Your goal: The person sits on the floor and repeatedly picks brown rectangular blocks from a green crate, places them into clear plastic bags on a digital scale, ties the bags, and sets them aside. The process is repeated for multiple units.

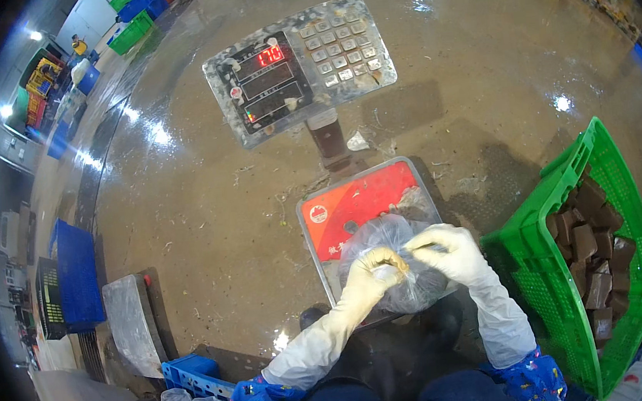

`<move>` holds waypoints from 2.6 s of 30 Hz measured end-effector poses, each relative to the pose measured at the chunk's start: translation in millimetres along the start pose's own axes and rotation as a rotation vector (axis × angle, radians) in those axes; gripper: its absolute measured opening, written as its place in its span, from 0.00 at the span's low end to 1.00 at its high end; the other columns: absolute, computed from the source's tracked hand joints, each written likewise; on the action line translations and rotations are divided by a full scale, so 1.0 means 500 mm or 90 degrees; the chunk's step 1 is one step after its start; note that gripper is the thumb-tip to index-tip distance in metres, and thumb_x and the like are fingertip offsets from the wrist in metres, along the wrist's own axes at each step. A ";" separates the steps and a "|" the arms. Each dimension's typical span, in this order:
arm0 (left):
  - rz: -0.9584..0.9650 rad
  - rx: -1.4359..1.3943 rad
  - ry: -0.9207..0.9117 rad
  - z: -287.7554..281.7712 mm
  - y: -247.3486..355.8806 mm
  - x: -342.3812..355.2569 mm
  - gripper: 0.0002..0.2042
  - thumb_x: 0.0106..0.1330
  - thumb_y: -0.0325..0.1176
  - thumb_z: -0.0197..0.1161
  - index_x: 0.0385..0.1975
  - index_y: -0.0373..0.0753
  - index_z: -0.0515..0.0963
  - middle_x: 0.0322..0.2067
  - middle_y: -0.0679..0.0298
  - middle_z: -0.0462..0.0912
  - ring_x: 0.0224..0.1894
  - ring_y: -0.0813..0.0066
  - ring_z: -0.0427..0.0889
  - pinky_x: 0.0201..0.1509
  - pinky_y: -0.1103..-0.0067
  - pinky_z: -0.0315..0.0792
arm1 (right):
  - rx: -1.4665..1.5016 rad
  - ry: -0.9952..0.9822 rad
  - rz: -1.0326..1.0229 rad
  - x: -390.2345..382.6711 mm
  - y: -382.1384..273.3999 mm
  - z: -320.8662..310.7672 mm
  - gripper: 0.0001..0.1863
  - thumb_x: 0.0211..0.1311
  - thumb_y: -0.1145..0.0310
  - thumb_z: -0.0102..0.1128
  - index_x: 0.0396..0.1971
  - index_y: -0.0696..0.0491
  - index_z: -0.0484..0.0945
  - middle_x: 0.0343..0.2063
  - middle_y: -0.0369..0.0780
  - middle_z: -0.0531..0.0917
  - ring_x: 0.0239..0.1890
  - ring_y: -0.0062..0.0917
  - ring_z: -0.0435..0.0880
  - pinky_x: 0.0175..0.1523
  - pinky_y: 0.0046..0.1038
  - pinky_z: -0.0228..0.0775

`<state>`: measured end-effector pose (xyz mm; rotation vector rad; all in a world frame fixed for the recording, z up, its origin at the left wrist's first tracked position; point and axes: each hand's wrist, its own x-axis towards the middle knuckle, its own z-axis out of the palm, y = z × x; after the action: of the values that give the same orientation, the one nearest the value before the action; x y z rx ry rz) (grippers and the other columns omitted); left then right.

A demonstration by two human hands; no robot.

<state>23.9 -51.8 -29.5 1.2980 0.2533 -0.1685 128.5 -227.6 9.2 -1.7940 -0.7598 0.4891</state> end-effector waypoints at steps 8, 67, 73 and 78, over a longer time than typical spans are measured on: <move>-0.130 -0.150 0.014 -0.011 0.029 -0.002 0.06 0.57 0.24 0.69 0.31 0.37 0.77 0.33 0.66 0.82 0.35 0.80 0.79 0.41 0.82 0.73 | -0.316 0.082 -0.135 -0.036 0.010 0.058 0.08 0.49 0.66 0.70 0.30 0.47 0.82 0.26 0.37 0.83 0.30 0.33 0.83 0.35 0.33 0.73; -0.003 0.496 1.291 -0.030 -0.132 -1.354 0.23 0.58 0.25 0.62 0.56 0.36 0.72 0.45 0.59 0.79 0.45 0.66 0.78 0.49 0.74 0.73 | -0.403 -0.201 -0.065 -0.417 0.034 0.169 0.16 0.71 0.66 0.47 0.52 0.58 0.75 0.47 0.44 0.80 0.47 0.30 0.78 0.57 0.29 0.66; -0.278 0.710 1.003 0.061 -0.223 -1.220 0.18 0.50 0.41 0.71 0.39 0.38 0.80 0.44 0.57 0.80 0.50 0.59 0.76 0.55 0.65 0.69 | -0.454 -0.013 0.052 -0.384 0.152 -0.136 0.17 0.72 0.66 0.46 0.53 0.59 0.74 0.49 0.44 0.79 0.49 0.29 0.78 0.59 0.29 0.65; -0.457 0.791 0.889 0.016 -0.231 -1.176 0.17 0.52 0.41 0.70 0.37 0.39 0.80 0.50 0.57 0.78 0.60 0.59 0.68 0.63 0.60 0.60 | -0.327 0.011 -0.022 -0.366 -0.139 -0.131 0.19 0.73 0.65 0.47 0.56 0.59 0.73 0.53 0.45 0.78 0.53 0.27 0.77 0.60 0.26 0.64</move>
<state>-570.2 -100.8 29.3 2.3187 2.0692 0.0394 22.7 -385.2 90.6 -2.2485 -0.9639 0.2654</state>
